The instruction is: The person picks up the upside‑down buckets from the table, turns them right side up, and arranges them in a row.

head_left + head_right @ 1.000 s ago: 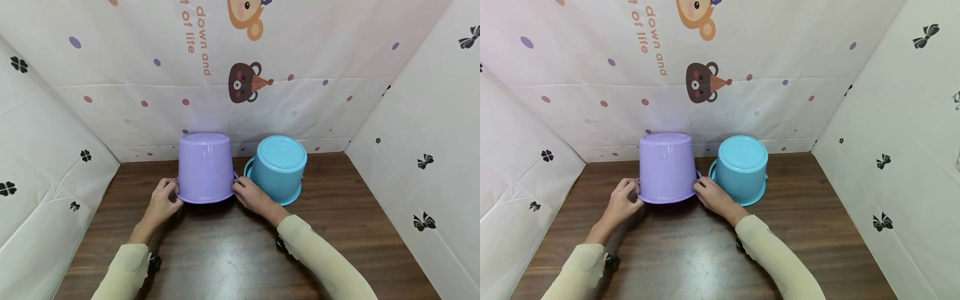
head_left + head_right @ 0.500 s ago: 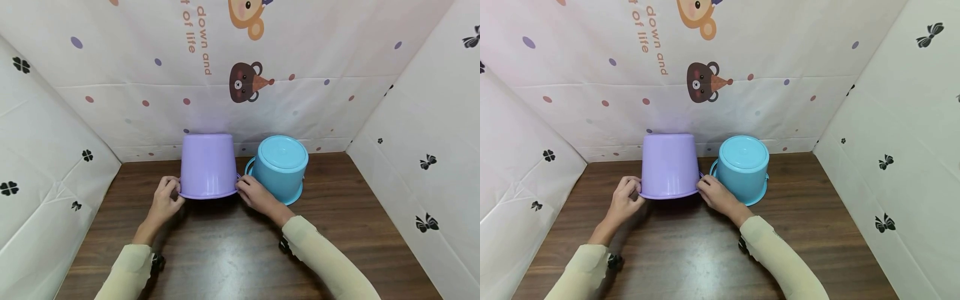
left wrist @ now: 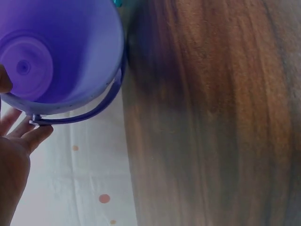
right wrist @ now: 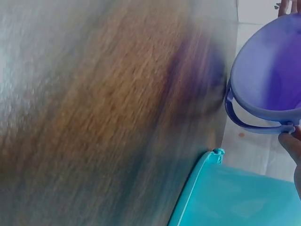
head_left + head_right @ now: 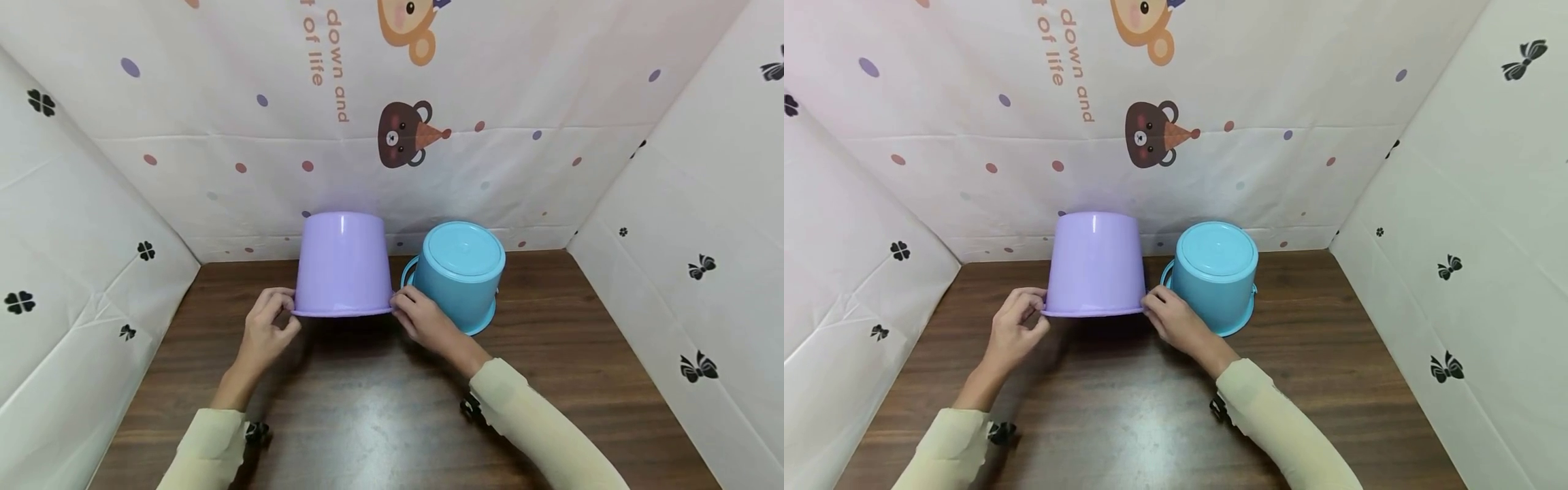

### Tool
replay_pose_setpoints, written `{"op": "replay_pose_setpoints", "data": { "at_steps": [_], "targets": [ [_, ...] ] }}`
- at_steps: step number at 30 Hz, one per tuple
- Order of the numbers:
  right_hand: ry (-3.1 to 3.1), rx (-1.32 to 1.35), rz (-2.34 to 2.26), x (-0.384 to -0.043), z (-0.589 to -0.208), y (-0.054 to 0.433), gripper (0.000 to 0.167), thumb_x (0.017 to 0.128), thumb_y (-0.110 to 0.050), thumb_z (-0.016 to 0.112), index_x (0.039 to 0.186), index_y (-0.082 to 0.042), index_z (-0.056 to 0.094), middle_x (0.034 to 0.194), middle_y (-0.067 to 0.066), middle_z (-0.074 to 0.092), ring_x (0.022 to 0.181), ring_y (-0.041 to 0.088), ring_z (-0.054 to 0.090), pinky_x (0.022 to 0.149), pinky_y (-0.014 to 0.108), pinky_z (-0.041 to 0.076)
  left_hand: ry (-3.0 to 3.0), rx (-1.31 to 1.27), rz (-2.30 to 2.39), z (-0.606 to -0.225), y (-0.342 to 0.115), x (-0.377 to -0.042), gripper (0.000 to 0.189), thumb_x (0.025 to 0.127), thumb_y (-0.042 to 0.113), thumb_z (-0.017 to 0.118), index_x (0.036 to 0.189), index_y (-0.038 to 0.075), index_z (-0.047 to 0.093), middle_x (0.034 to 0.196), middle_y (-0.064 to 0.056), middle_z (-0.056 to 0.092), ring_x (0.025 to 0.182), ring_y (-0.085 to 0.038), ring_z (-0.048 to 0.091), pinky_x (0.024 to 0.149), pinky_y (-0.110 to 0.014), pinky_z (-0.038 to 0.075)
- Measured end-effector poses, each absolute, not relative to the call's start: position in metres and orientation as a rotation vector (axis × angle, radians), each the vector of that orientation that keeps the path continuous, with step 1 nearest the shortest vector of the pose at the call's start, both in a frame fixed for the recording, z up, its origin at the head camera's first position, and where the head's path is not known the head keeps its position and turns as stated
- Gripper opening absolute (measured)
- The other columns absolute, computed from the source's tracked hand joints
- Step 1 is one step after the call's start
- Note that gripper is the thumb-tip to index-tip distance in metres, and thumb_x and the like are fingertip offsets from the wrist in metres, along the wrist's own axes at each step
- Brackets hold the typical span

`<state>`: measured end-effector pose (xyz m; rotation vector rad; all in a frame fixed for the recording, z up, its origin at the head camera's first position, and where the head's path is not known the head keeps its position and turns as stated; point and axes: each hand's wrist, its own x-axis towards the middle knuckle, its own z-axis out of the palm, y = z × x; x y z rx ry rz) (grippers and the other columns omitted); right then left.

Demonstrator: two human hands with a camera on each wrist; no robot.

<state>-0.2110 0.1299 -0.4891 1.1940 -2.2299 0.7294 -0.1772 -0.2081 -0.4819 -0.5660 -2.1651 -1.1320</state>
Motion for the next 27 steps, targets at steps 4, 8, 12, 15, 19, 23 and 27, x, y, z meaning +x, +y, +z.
{"op": "replay_pose_setpoints", "data": {
  "at_steps": [4, 8, 12, 15, 19, 23, 27],
  "targets": [
    [-2.224, 1.182, 0.747, -0.208, -0.484, 0.128, 0.006, 0.099, -0.003, 0.066, 0.105, -0.004, 0.063, 0.103, 0.008, 0.062, 0.093, 0.019, 0.065, 0.081, 0.028, 0.059, -2.153, -0.576, -1.131, -0.474, -0.209, -0.176, 0.024, 0.07, -0.019, 0.061, 0.084, 0.0, 0.06, 0.11, -0.018, 0.069, 0.101, -0.032, 0.067, 0.086, -0.006, 0.051],
    [-2.237, 1.142, 0.786, -0.205, -0.479, 0.127, 0.014, 0.094, 0.001, 0.071, 0.105, -0.004, 0.063, 0.104, 0.008, 0.062, 0.092, 0.018, 0.064, 0.078, 0.028, 0.058, -2.135, -0.591, -1.14, -0.468, -0.209, -0.175, 0.025, 0.072, -0.022, 0.061, 0.087, -0.002, 0.062, 0.109, -0.019, 0.07, 0.098, -0.031, 0.068, 0.09, -0.007, 0.051],
    [-2.275, 1.089, 0.834, -0.201, -0.476, 0.129, 0.016, 0.094, 0.0, 0.072, 0.107, -0.004, 0.063, 0.103, 0.009, 0.062, 0.089, 0.017, 0.061, 0.072, 0.028, 0.056, -2.123, -0.607, -1.143, -0.46, -0.207, -0.173, 0.022, 0.077, -0.021, 0.062, 0.09, -0.004, 0.063, 0.109, -0.021, 0.071, 0.098, -0.033, 0.069, 0.093, -0.009, 0.052],
    [-2.3, 1.049, 0.863, -0.199, -0.474, 0.131, 0.017, 0.095, 0.0, 0.071, 0.109, -0.005, 0.062, 0.102, 0.008, 0.061, 0.087, 0.015, 0.059, 0.07, 0.028, 0.055, -2.119, -0.616, -1.148, -0.452, -0.205, -0.17, 0.021, 0.079, -0.02, 0.064, 0.094, -0.004, 0.065, 0.11, -0.02, 0.072, 0.099, -0.031, 0.07, 0.094, -0.011, 0.052],
    [-2.321, 0.989, 0.917, -0.196, -0.467, 0.133, 0.018, 0.096, 0.0, 0.069, 0.111, -0.006, 0.061, 0.101, 0.007, 0.06, 0.085, 0.015, 0.057, 0.07, 0.029, 0.054, -2.118, -0.642, -1.093, -0.443, -0.203, -0.168, 0.024, 0.082, -0.018, 0.068, 0.102, -0.004, 0.069, 0.111, -0.018, 0.073, 0.097, -0.025, 0.07, 0.091, -0.014, 0.055],
    [-2.356, 0.965, 0.962, -0.193, -0.458, 0.133, 0.017, 0.098, -0.003, 0.069, 0.112, -0.007, 0.06, 0.101, 0.006, 0.06, 0.084, 0.015, 0.056, 0.07, 0.03, 0.054, -2.134, -0.648, -1.033, -0.435, -0.204, -0.165, 0.026, 0.085, -0.015, 0.071, 0.109, -0.004, 0.071, 0.11, -0.016, 0.074, 0.092, -0.023, 0.07, 0.086, -0.013, 0.055],
    [-2.41, 0.931, 1.017, -0.191, -0.448, 0.133, 0.016, 0.099, -0.006, 0.067, 0.113, -0.007, 0.059, 0.102, 0.005, 0.059, 0.085, 0.016, 0.056, 0.071, 0.029, 0.053, -2.16, -0.643, -1.033, -0.425, -0.205, -0.165, 0.027, 0.087, -0.012, 0.072, 0.112, -0.003, 0.071, 0.105, -0.015, 0.074, 0.088, -0.02, 0.068, 0.081, -0.006, 0.051]
  ]
}}
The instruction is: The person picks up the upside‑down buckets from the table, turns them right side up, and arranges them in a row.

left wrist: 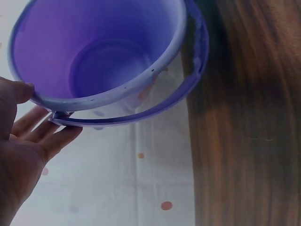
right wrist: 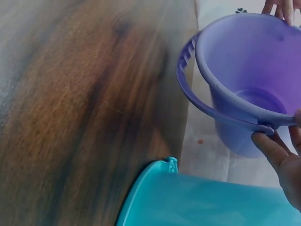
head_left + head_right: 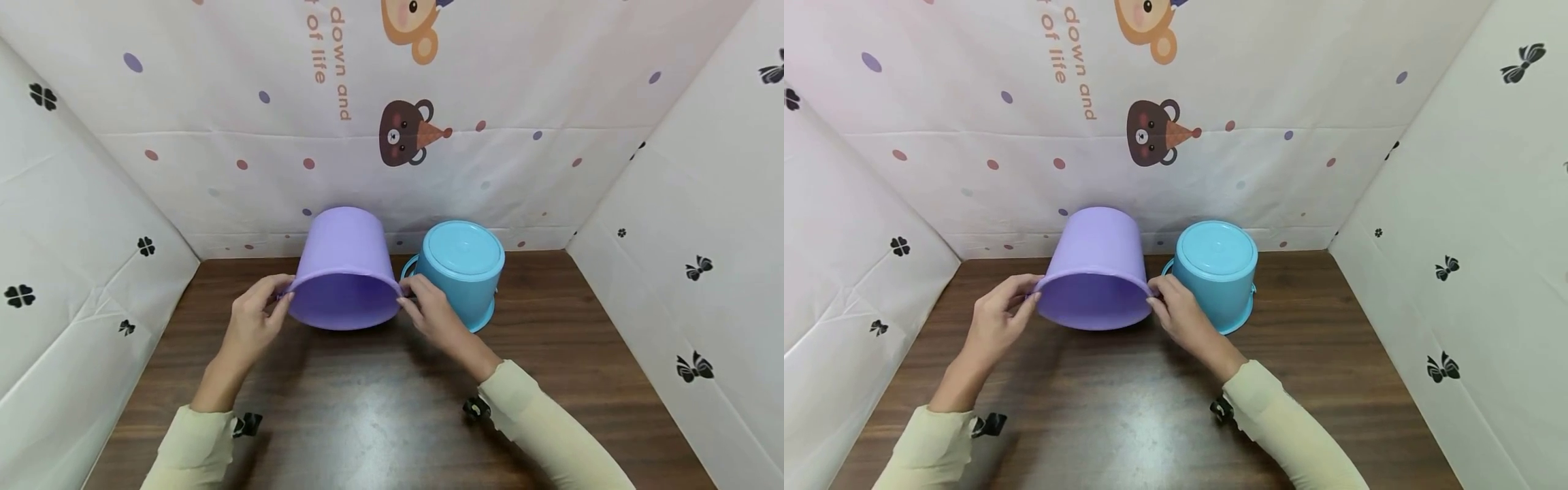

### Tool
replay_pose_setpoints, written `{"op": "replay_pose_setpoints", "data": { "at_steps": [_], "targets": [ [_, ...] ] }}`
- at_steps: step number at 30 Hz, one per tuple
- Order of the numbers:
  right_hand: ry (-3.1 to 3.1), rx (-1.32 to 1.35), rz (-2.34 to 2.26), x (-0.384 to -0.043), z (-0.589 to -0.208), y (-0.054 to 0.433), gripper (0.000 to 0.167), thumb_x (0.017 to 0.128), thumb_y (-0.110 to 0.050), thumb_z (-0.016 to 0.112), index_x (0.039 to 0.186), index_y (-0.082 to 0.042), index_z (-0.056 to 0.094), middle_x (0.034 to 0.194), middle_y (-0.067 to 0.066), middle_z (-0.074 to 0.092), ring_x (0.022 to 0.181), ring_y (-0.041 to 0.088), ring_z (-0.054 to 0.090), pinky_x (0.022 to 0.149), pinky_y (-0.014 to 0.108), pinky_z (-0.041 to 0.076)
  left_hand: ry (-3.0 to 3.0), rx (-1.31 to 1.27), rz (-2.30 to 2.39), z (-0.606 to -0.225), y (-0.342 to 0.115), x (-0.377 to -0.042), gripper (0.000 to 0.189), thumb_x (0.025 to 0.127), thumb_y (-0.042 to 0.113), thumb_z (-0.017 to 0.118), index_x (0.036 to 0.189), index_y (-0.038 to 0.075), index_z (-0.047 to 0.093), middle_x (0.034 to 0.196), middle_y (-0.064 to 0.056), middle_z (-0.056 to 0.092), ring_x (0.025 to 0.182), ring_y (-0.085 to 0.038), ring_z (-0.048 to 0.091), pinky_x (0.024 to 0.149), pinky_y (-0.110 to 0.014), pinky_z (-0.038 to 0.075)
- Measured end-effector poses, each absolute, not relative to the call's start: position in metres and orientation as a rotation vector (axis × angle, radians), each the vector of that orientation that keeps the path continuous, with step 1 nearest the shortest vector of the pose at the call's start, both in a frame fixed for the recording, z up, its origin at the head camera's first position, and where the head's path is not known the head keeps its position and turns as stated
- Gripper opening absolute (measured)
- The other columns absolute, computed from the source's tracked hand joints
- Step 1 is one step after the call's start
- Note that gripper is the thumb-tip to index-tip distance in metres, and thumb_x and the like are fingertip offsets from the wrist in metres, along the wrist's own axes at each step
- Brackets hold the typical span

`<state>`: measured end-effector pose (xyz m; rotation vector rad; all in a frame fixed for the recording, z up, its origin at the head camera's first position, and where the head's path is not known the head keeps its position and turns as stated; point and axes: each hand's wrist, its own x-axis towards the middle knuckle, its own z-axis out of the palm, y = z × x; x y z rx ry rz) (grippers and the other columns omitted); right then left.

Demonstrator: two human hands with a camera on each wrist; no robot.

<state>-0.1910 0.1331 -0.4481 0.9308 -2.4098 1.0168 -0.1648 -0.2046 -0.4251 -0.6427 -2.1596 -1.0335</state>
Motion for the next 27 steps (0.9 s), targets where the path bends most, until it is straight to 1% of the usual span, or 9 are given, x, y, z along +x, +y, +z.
{"op": "replay_pose_setpoints", "data": {
  "at_steps": [3, 6, 8, 14, 17, 19, 25, 27],
  "targets": [
    [-2.447, 0.887, 1.075, -0.191, -0.443, 0.132, 0.016, 0.1, -0.007, 0.067, 0.114, -0.007, 0.059, 0.102, 0.006, 0.06, 0.086, 0.016, 0.056, 0.071, 0.03, 0.054, -2.171, -0.639, -1.04, -0.419, -0.205, -0.166, 0.028, 0.088, -0.012, 0.072, 0.114, -0.002, 0.071, 0.102, -0.014, 0.073, 0.087, -0.015, 0.067, 0.076, -0.003, 0.05],
    [-2.472, 0.858, 1.113, -0.192, -0.438, 0.132, 0.017, 0.1, -0.008, 0.067, 0.115, -0.007, 0.06, 0.103, 0.006, 0.061, 0.089, 0.017, 0.058, 0.072, 0.031, 0.055, -2.185, -0.623, -1.051, -0.414, -0.204, -0.169, 0.029, 0.089, -0.011, 0.072, 0.116, 0.001, 0.072, 0.103, -0.012, 0.074, 0.088, -0.011, 0.067, 0.072, -0.003, 0.048],
    [-2.485, 0.847, 1.133, -0.194, -0.434, 0.132, 0.017, 0.1, -0.009, 0.067, 0.115, -0.007, 0.059, 0.104, 0.007, 0.061, 0.091, 0.017, 0.059, 0.073, 0.032, 0.056, -2.2, -0.601, -1.055, -0.41, -0.204, -0.171, 0.03, 0.09, -0.011, 0.072, 0.117, 0.002, 0.072, 0.105, -0.012, 0.075, 0.088, -0.012, 0.067, 0.071, -0.003, 0.047],
    [-2.513, 0.798, 1.213, -0.2, -0.422, 0.132, 0.017, 0.101, -0.008, 0.066, 0.117, -0.006, 0.06, 0.103, 0.008, 0.063, 0.091, 0.019, 0.06, 0.075, 0.035, 0.056, -2.262, -0.542, -1.101, -0.402, -0.203, -0.177, 0.031, 0.094, -0.006, 0.069, 0.123, 0.003, 0.071, 0.109, -0.015, 0.075, 0.088, -0.023, 0.07, 0.072, -0.003, 0.048],
    [-2.533, 0.761, 1.256, -0.202, -0.415, 0.131, 0.02, 0.101, -0.008, 0.065, 0.121, -0.006, 0.06, 0.104, 0.009, 0.063, 0.09, 0.019, 0.062, 0.075, 0.035, 0.055, -2.283, -0.532, -1.137, -0.396, -0.203, -0.18, 0.032, 0.097, -0.004, 0.066, 0.127, 0.004, 0.07, 0.11, -0.017, 0.075, 0.088, -0.025, 0.07, 0.073, -0.003, 0.049],
    [-2.547, 0.746, 1.276, -0.203, -0.411, 0.129, 0.023, 0.102, -0.009, 0.065, 0.124, -0.006, 0.06, 0.105, 0.009, 0.064, 0.088, 0.02, 0.063, 0.073, 0.035, 0.055, -2.292, -0.516, -1.161, -0.393, -0.203, -0.182, 0.032, 0.098, -0.003, 0.065, 0.129, 0.005, 0.07, 0.11, -0.017, 0.075, 0.087, -0.022, 0.068, 0.072, -0.004, 0.049],
    [-2.581, 0.706, 1.305, -0.209, -0.401, 0.128, 0.025, 0.104, -0.011, 0.063, 0.128, -0.007, 0.06, 0.103, 0.008, 0.064, 0.081, 0.02, 0.062, 0.069, 0.033, 0.053, -2.305, -0.452, -1.189, -0.388, -0.204, -0.19, 0.034, 0.099, 0.0, 0.064, 0.132, 0.008, 0.071, 0.108, -0.017, 0.076, 0.081, -0.002, 0.061, 0.067, -0.006, 0.048],
    [-2.59, 0.684, 1.316, -0.212, -0.397, 0.128, 0.026, 0.104, -0.012, 0.063, 0.129, -0.008, 0.061, 0.102, 0.007, 0.065, 0.08, 0.02, 0.061, 0.068, 0.033, 0.052, -2.308, -0.446, -1.198, -0.386, -0.203, -0.194, 0.033, 0.1, 0.001, 0.064, 0.131, 0.008, 0.071, 0.107, -0.018, 0.076, 0.079, 0.0, 0.06, 0.064, -0.007, 0.047]
  ]
}}
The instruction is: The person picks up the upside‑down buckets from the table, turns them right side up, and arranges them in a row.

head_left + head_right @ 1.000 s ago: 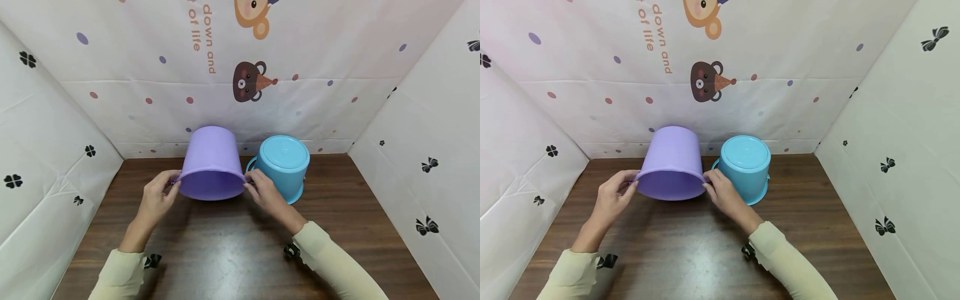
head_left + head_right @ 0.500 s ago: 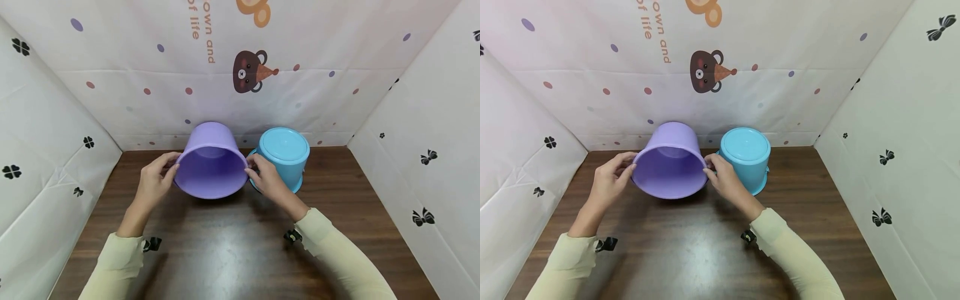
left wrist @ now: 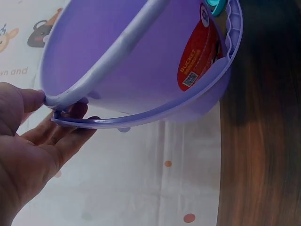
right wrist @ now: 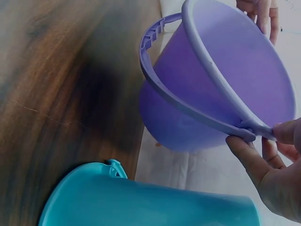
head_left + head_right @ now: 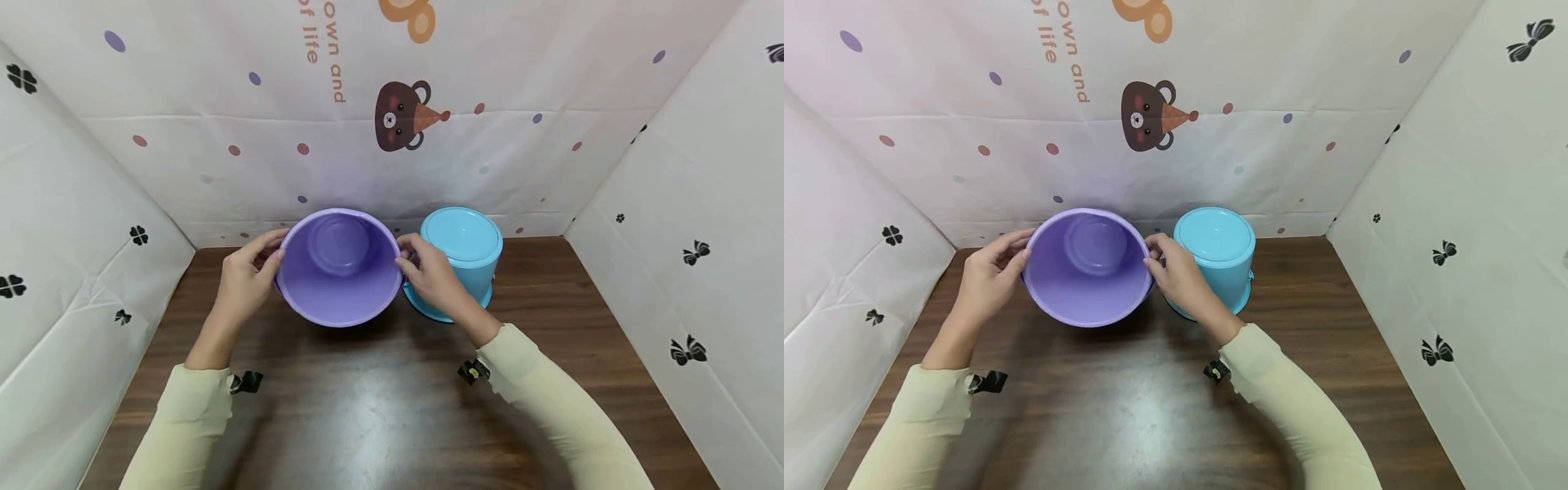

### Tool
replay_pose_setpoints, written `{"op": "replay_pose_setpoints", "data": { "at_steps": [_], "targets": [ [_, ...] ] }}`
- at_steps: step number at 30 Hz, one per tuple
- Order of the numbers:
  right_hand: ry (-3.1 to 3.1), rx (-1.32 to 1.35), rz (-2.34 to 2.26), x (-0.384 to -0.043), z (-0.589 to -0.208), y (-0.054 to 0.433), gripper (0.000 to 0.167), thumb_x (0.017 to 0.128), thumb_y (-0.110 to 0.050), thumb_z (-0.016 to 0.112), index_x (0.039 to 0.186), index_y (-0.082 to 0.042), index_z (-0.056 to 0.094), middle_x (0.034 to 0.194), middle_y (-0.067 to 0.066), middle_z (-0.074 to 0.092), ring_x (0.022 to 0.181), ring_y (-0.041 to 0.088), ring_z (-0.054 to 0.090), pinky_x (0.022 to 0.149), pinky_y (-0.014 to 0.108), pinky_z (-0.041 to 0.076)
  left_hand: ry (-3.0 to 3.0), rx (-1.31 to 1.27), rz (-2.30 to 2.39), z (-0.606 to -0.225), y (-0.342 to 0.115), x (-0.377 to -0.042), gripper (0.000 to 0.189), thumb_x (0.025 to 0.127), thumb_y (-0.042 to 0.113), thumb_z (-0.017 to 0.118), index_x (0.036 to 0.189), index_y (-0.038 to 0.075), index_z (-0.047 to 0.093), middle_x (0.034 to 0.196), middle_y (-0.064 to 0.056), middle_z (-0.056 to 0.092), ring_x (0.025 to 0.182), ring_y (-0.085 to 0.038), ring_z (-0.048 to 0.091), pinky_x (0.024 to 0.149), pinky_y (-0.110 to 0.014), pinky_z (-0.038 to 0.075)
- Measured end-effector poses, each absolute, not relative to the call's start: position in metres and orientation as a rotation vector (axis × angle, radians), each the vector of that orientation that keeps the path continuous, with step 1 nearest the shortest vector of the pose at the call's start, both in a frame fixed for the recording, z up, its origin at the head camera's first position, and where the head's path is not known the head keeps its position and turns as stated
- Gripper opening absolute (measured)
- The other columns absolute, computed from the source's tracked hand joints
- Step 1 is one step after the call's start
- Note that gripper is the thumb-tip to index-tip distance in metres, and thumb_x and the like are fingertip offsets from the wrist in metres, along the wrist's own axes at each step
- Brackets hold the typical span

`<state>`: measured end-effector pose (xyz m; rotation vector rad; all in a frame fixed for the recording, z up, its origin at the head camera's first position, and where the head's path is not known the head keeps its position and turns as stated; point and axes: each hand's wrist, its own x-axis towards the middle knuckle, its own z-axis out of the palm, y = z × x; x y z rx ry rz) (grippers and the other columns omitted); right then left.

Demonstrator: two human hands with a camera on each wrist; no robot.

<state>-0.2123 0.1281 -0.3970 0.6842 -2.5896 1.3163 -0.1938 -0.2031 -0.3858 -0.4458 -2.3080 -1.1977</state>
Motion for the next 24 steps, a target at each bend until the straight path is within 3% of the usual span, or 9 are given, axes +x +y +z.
{"op": "replay_pose_setpoints", "data": {
  "at_steps": [10, 14, 19, 24],
  "targets": [
    [-2.683, 0.553, 1.316, -0.227, -0.384, 0.118, 0.036, 0.104, -0.015, 0.062, 0.139, -0.011, 0.06, 0.103, 0.007, 0.066, 0.076, 0.02, 0.065, 0.064, 0.033, 0.054, -2.347, -0.379, -1.291, -0.378, -0.209, -0.209, 0.031, 0.101, 0.007, 0.064, 0.131, 0.009, 0.072, 0.112, -0.018, 0.076, 0.085, -0.001, 0.065, 0.072, -0.008, 0.051],
    [-2.683, 0.535, 1.307, -0.232, -0.379, 0.117, 0.039, 0.104, -0.014, 0.062, 0.142, -0.013, 0.061, 0.1, 0.006, 0.067, 0.077, 0.02, 0.067, 0.064, 0.032, 0.055, -2.375, -0.375, -1.326, -0.374, -0.21, -0.215, 0.031, 0.103, 0.009, 0.063, 0.132, 0.009, 0.071, 0.113, -0.019, 0.076, 0.082, -0.005, 0.065, 0.069, -0.01, 0.051],
    [-2.688, 0.519, 1.304, -0.237, -0.373, 0.117, 0.041, 0.104, -0.015, 0.06, 0.145, -0.017, 0.06, 0.099, 0.007, 0.07, 0.082, 0.02, 0.068, 0.064, 0.033, 0.055, -2.425, -0.362, -1.374, -0.37, -0.211, -0.219, 0.033, 0.104, 0.012, 0.061, 0.135, 0.007, 0.068, 0.115, -0.023, 0.074, 0.082, 0.0, 0.064, 0.069, -0.01, 0.051],
    [-2.732, 0.503, 1.288, -0.243, -0.366, 0.118, 0.042, 0.104, -0.017, 0.059, 0.146, -0.02, 0.059, 0.102, 0.008, 0.072, 0.075, 0.02, 0.067, 0.061, 0.033, 0.056, -2.468, -0.317, -1.396, -0.366, -0.21, -0.221, 0.033, 0.104, 0.016, 0.062, 0.136, 0.01, 0.069, 0.114, -0.021, 0.075, 0.08, -0.002, 0.062, 0.066, -0.012, 0.05]
  ]
}}
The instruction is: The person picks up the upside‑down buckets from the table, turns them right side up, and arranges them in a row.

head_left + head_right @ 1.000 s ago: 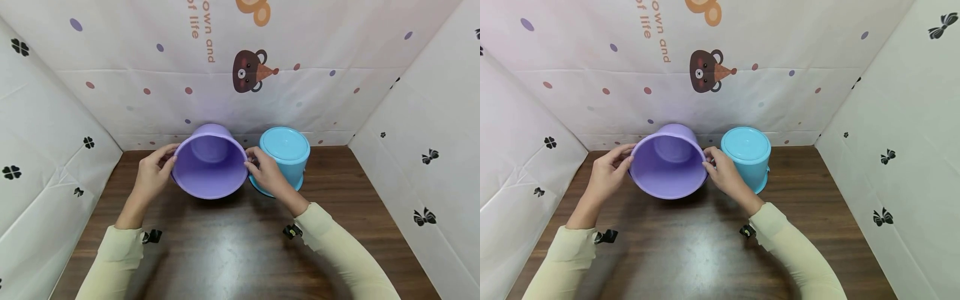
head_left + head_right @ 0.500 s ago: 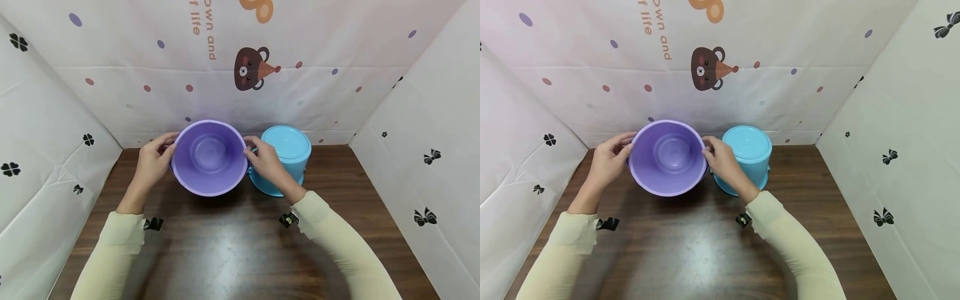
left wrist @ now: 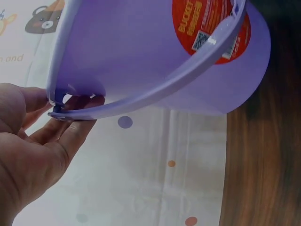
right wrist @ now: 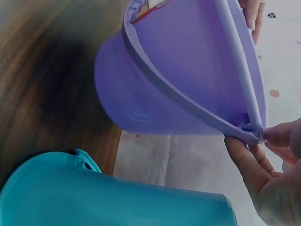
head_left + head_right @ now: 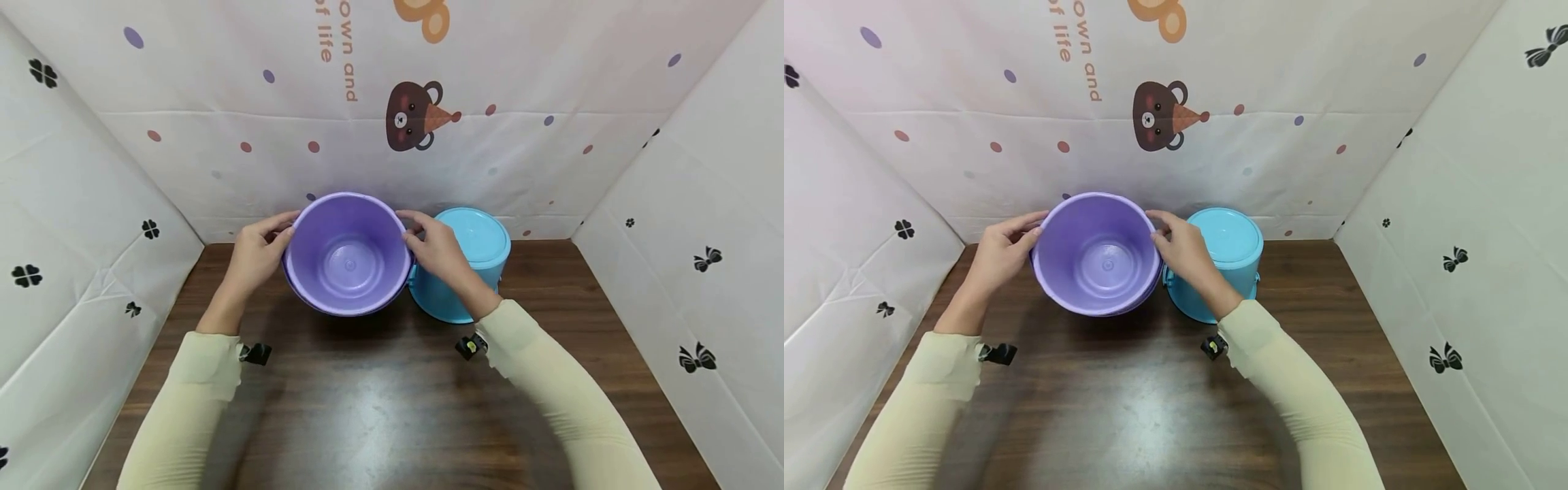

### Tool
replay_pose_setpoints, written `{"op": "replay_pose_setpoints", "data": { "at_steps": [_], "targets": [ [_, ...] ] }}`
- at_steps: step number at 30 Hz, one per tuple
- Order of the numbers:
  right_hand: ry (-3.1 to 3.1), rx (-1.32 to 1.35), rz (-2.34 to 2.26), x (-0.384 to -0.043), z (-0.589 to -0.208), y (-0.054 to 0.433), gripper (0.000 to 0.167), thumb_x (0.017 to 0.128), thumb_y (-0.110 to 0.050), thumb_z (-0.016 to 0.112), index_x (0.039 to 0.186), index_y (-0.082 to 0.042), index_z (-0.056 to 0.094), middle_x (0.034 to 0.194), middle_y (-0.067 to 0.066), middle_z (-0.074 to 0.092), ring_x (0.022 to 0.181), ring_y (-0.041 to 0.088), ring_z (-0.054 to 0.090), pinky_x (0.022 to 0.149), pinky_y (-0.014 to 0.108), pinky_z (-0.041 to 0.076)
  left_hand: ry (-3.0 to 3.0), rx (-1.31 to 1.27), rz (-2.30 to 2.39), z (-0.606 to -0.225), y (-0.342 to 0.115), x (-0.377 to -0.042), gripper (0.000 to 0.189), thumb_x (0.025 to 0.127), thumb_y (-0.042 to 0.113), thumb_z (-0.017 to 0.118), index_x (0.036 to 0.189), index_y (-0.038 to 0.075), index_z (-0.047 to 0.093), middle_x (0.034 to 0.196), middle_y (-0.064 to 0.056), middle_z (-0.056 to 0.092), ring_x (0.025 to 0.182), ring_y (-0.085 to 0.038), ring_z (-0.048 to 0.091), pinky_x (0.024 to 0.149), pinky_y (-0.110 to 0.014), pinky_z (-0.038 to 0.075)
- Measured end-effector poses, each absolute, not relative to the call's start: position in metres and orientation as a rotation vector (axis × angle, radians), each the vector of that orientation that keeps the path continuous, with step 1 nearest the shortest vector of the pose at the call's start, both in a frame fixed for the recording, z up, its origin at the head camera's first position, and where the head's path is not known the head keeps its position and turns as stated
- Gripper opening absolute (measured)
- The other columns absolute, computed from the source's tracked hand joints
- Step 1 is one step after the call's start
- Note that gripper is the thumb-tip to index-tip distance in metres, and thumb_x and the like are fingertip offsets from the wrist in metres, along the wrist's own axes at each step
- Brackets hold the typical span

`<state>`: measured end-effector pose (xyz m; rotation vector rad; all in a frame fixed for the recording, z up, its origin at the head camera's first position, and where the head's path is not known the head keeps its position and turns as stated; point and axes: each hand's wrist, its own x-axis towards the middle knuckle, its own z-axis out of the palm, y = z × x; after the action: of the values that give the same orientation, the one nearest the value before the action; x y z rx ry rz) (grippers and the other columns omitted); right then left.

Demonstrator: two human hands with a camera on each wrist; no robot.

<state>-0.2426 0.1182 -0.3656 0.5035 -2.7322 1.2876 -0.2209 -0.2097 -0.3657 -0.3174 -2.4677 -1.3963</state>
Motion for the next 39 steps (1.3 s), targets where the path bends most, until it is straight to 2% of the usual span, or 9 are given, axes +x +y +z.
{"op": "replay_pose_setpoints", "data": {
  "at_steps": [5, 9, 14, 18, 24, 27, 30, 34, 39],
  "targets": [
    [-2.81, 0.46, 1.269, -0.251, -0.355, 0.12, 0.042, 0.104, -0.019, 0.058, 0.146, -0.024, 0.059, 0.106, 0.008, 0.073, 0.069, 0.02, 0.066, 0.06, 0.033, 0.056, -2.529, -0.289, -1.358, -0.362, -0.208, -0.227, 0.033, 0.104, 0.019, 0.062, 0.135, 0.012, 0.07, 0.115, -0.019, 0.076, 0.083, -0.006, 0.062, 0.067, -0.012, 0.049],
    [-2.859, 0.45, 1.244, -0.258, -0.347, 0.118, 0.042, 0.104, -0.019, 0.057, 0.145, -0.023, 0.061, 0.102, 0.009, 0.073, 0.068, 0.019, 0.067, 0.059, 0.033, 0.057, -2.57, -0.283, -1.358, -0.359, -0.209, -0.233, 0.033, 0.104, 0.019, 0.061, 0.136, 0.013, 0.07, 0.115, -0.018, 0.076, 0.087, -0.014, 0.063, 0.066, -0.012, 0.049],
    [-2.908, 0.44, 1.304, -0.266, -0.339, 0.115, 0.043, 0.102, -0.016, 0.057, 0.144, -0.021, 0.061, 0.099, 0.014, 0.073, 0.065, 0.019, 0.067, 0.056, 0.033, 0.06, -2.624, -0.253, -1.417, -0.356, -0.212, -0.239, 0.034, 0.105, 0.02, 0.059, 0.137, 0.012, 0.068, 0.123, -0.02, 0.073, 0.098, -0.022, 0.066, 0.07, -0.013, 0.052],
    [-2.964, 0.391, 1.371, -0.272, -0.339, 0.113, 0.042, 0.103, -0.016, 0.058, 0.145, -0.021, 0.06, 0.104, 0.015, 0.072, 0.068, 0.02, 0.069, 0.057, 0.034, 0.062, -2.675, -0.211, -1.441, -0.358, -0.214, -0.244, 0.035, 0.106, 0.021, 0.058, 0.138, 0.012, 0.068, 0.123, -0.021, 0.072, 0.095, -0.017, 0.067, 0.069, -0.015, 0.054],
    [-3.017, 0.351, 1.388, -0.276, -0.345, 0.109, 0.041, 0.103, -0.017, 0.057, 0.144, -0.019, 0.061, 0.112, 0.017, 0.072, 0.071, 0.02, 0.07, 0.06, 0.037, 0.063, -2.665, -0.206, -1.562, -0.367, -0.216, -0.253, 0.034, 0.105, 0.015, 0.059, 0.137, 0.006, 0.067, 0.118, -0.027, 0.07, 0.074, -0.005, 0.062, 0.06, -0.019, 0.054],
    [-2.991, 0.365, 1.379, -0.276, -0.35, 0.109, 0.041, 0.102, -0.016, 0.057, 0.143, -0.018, 0.062, 0.112, 0.015, 0.072, 0.072, 0.019, 0.069, 0.063, 0.04, 0.063, -2.633, -0.198, -1.672, -0.371, -0.217, -0.253, 0.036, 0.105, 0.013, 0.058, 0.139, 0.004, 0.065, 0.12, -0.03, 0.068, 0.073, -0.004, 0.064, 0.06, -0.021, 0.058],
    [-2.965, 0.366, 1.385, -0.274, -0.356, 0.109, 0.041, 0.101, -0.016, 0.06, 0.142, -0.018, 0.062, 0.113, 0.013, 0.071, 0.078, 0.02, 0.068, 0.064, 0.038, 0.062, -2.606, -0.185, -1.772, -0.373, -0.218, -0.253, 0.037, 0.106, 0.011, 0.057, 0.141, 0.002, 0.062, 0.122, -0.033, 0.065, 0.077, -0.006, 0.068, 0.064, -0.025, 0.062],
    [-2.945, 0.348, 1.427, -0.271, -0.363, 0.109, 0.042, 0.1, -0.017, 0.065, 0.142, -0.018, 0.062, 0.118, 0.012, 0.069, 0.096, 0.023, 0.069, 0.067, 0.036, 0.062, -2.593, -0.175, -1.832, -0.376, -0.22, -0.254, 0.037, 0.105, 0.009, 0.057, 0.141, 0.0, 0.062, 0.12, -0.033, 0.065, 0.076, -0.007, 0.069, 0.066, -0.032, 0.064],
    [-2.951, 0.382, 1.388, -0.266, -0.366, 0.106, 0.048, 0.101, -0.018, 0.065, 0.148, -0.016, 0.056, 0.134, 0.015, 0.066, 0.118, 0.03, 0.067, 0.088, 0.043, 0.06, -2.585, -0.153, -1.878, -0.38, -0.223, -0.256, 0.038, 0.105, 0.008, 0.057, 0.141, -0.003, 0.061, 0.11, -0.023, 0.069, 0.075, -0.007, 0.07, 0.064, -0.031, 0.064]
  ]
}}
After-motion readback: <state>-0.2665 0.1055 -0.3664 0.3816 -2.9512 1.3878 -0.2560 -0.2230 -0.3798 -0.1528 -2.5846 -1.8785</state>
